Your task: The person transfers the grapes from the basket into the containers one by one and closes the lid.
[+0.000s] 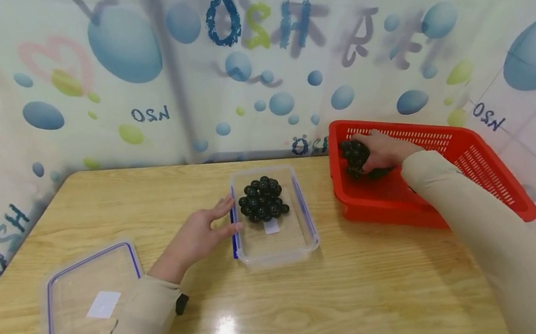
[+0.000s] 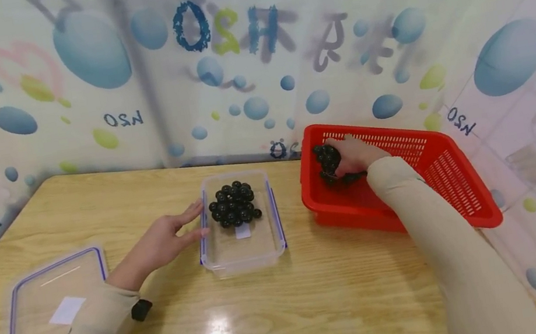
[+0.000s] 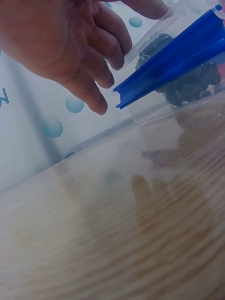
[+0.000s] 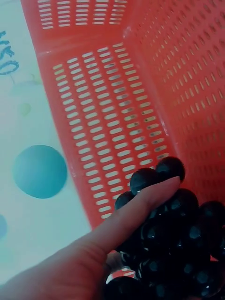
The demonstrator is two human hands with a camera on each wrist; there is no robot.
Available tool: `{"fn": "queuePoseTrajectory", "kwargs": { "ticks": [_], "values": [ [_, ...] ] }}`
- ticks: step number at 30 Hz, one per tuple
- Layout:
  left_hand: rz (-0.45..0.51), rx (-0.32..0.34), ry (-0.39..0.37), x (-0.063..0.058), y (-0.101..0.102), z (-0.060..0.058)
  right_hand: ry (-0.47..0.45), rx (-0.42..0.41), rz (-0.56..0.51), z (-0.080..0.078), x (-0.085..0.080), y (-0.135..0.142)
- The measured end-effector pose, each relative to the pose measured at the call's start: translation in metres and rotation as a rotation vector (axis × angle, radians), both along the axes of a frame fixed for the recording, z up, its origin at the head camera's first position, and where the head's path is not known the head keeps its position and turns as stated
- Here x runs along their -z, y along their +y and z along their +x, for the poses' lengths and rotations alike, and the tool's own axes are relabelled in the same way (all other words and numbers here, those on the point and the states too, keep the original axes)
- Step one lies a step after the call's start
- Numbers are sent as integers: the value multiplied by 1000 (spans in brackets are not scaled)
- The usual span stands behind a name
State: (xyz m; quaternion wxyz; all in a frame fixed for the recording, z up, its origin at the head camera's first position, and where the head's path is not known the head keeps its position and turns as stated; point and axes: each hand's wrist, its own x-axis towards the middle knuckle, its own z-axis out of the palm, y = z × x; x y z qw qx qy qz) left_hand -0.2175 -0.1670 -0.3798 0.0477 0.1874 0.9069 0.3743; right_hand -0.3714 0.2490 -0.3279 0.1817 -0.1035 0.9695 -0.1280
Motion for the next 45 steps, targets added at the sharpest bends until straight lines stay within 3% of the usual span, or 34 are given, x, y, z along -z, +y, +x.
{"fn": "queuePoseTrajectory", "kwargs": {
  "ticks": [5,12,18,22,34,39,45],
  "values": [
    [6,3,5,-1,0,-2,79,-5,-47,9,-23,7],
    [-1,-10,-14,-1,0,-2,213,-105,-106,31,-62,3],
    [5,-1,-19,2,2,1,260,-141,-160,60,-88,-22],
    [10,-12,-11,4,2,1,285,-226,-164,77,-98,-48],
    [10,-14,1,4,3,-1,231,-495,-103,114,-81,-129],
    [8,-10,14,4,2,-1,207,-558,-56,121,-71,-147],
    [9,1,32,4,2,-1,176,-576,-25,123,-56,-161]
  ]
}}
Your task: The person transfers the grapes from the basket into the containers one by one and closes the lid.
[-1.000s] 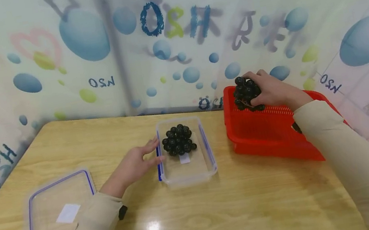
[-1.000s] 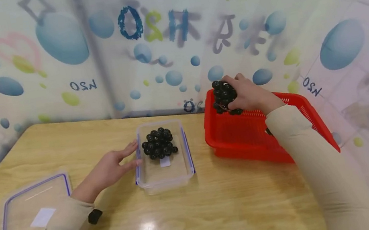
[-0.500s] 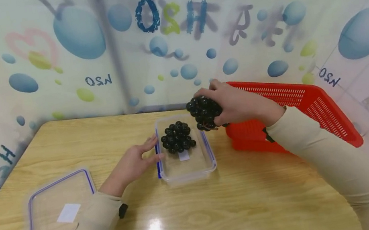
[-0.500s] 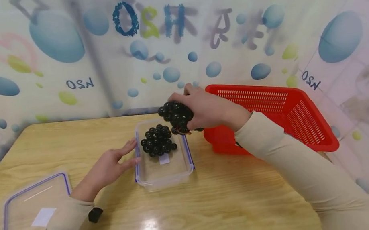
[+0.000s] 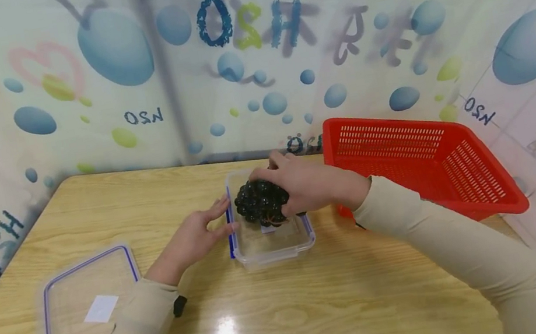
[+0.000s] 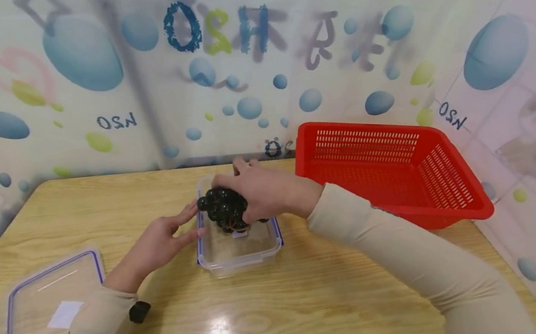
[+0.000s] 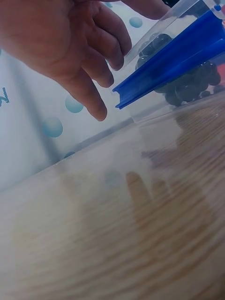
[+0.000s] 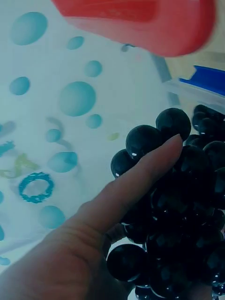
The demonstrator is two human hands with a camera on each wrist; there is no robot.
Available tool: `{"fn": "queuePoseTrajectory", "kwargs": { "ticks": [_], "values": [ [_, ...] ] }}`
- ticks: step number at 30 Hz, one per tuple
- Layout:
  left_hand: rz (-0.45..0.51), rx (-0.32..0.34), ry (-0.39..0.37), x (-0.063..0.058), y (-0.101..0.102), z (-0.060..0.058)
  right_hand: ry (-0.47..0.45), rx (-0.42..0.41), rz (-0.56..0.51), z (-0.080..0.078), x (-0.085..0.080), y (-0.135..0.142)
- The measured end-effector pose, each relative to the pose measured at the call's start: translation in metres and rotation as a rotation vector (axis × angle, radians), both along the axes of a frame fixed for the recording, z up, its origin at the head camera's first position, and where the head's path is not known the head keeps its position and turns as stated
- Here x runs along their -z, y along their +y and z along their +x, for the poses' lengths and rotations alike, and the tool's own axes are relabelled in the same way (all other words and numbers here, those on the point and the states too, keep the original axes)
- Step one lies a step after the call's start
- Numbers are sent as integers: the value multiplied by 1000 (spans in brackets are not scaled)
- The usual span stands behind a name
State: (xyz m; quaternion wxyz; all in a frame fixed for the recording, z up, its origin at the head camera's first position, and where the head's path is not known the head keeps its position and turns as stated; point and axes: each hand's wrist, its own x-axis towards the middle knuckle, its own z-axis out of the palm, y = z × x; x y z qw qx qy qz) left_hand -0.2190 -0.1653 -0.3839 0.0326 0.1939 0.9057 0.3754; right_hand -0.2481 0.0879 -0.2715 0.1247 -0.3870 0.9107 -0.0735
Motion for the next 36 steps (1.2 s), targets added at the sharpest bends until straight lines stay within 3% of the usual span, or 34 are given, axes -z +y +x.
{"fn": "queuePoseTrajectory", "kwargs": {
  "ticks": [6,10,22,25,28,31,36],
  "values": [
    [6,3,-3,0,1,1,-21,28,47,2,21,-6],
    [1,-1,-6,0,2,1,3,59,24,6,29,-4],
    [2,-9,-10,-1,2,1,365,10,21,23,69,4],
    [1,-9,-22,-1,2,1,422,3,48,26,77,4],
    [-1,-13,-29,0,2,1,416,-12,57,31,84,6],
    [0,-19,-35,0,2,0,396,-26,4,35,91,9],
    [0,-21,-41,0,1,0,438,-72,-194,39,103,14]
  ]
}}
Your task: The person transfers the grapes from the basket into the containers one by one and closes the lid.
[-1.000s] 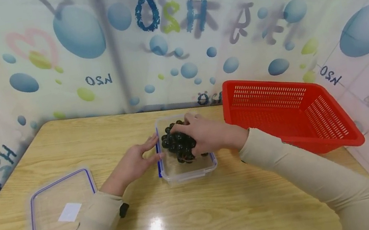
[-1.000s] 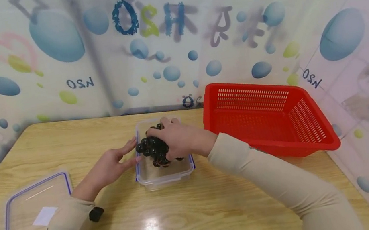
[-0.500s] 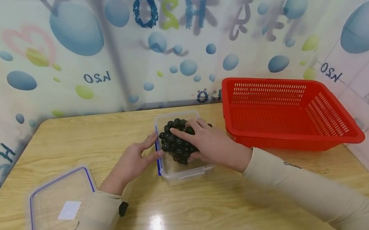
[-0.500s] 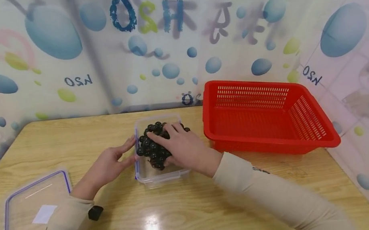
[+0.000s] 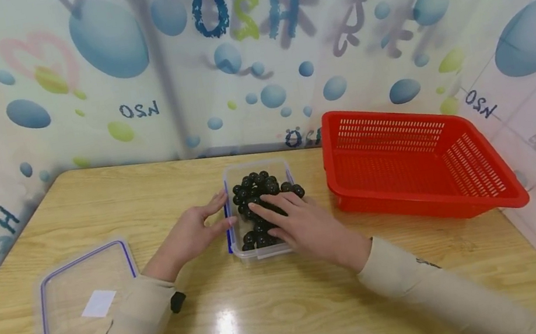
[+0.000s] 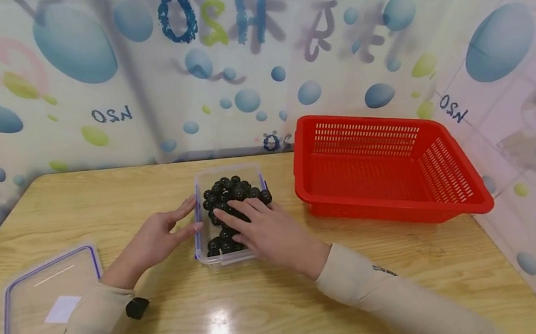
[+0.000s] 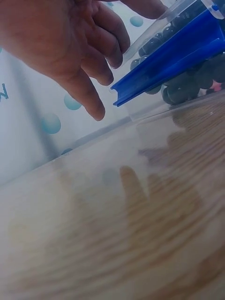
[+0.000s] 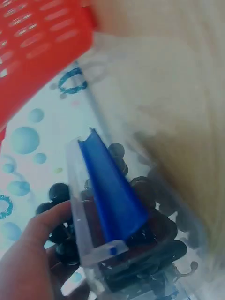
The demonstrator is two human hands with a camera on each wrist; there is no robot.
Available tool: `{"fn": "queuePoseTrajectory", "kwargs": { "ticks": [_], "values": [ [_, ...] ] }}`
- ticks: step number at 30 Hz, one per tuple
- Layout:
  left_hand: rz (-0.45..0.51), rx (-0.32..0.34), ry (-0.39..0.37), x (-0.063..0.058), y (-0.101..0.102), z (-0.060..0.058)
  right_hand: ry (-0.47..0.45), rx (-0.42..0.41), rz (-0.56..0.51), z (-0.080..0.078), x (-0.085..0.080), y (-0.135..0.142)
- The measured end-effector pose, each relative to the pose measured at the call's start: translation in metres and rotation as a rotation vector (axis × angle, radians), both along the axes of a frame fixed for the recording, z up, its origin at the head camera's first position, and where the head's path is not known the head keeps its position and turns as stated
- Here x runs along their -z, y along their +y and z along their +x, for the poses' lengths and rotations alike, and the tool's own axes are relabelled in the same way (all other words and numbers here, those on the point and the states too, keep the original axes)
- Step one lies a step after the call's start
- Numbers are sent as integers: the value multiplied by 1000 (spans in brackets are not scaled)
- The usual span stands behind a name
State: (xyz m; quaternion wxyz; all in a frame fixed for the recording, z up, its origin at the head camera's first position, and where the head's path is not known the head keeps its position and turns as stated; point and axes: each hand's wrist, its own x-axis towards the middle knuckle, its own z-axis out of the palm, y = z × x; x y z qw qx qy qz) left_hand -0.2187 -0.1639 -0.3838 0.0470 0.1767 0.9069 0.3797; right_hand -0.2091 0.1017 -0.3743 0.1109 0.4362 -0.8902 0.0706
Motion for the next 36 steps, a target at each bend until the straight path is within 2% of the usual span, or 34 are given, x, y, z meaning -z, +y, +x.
{"fn": "queuePoseTrajectory", "kwargs": {
  "ticks": [4,9,14,19,22,25,30,36],
  "values": [
    [1,1,0,0,0,0,-34,-26,-167,1,4,1],
    [3,-2,2,1,-1,1,-69,41,-328,4,8,-1],
    [5,-9,-5,1,-1,2,-80,132,-425,8,13,-6],
    [12,-7,-32,1,1,2,-210,212,-479,10,14,-9],
    [16,-6,-35,0,1,2,-264,245,-438,10,12,-10],
    [10,-7,-31,-1,1,3,-271,246,-331,9,10,-10],
    [5,-8,-29,-1,1,2,-233,210,-136,7,8,-16],
    [-5,-8,-24,-2,1,2,-171,224,18,6,7,-21]
  ]
}}
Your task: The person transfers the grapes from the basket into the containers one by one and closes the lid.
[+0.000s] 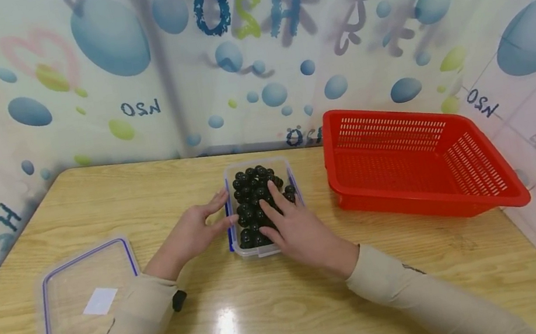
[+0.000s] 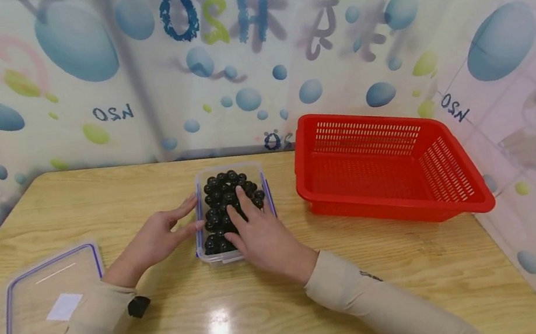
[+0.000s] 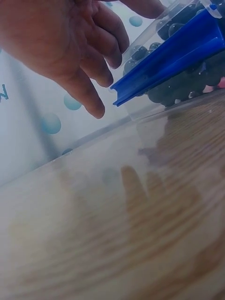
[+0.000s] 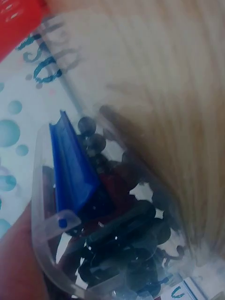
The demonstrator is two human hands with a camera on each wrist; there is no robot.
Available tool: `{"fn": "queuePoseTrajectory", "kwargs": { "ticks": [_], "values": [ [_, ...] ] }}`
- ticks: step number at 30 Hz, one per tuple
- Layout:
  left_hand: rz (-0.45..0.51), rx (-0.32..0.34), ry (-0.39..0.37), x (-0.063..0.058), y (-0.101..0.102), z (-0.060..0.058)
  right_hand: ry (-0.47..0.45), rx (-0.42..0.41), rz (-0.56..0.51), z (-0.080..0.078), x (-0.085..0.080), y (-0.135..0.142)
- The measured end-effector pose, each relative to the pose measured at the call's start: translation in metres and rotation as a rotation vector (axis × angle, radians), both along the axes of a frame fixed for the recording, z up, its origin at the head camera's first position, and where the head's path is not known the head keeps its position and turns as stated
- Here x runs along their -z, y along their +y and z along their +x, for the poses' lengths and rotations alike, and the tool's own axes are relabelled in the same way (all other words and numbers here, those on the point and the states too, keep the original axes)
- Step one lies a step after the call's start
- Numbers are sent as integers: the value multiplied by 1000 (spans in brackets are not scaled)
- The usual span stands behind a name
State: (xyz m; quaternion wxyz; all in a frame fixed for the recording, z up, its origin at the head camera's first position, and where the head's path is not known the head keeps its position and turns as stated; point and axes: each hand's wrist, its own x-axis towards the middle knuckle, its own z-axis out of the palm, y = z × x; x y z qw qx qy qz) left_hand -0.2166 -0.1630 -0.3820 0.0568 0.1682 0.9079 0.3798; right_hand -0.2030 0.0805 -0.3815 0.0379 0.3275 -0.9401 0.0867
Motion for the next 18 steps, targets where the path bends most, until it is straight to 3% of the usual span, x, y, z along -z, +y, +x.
{"fn": "queuePoseTrajectory", "kwargs": {
  "ticks": [5,10,18],
  "values": [
    [-5,-9,-2,-1,1,0,32,-19,54,-3,0,2],
    [6,-15,-23,-1,1,1,12,-62,13,-7,1,4],
    [4,-18,-16,0,2,-1,-43,-66,-10,-10,0,6]
  ]
}}
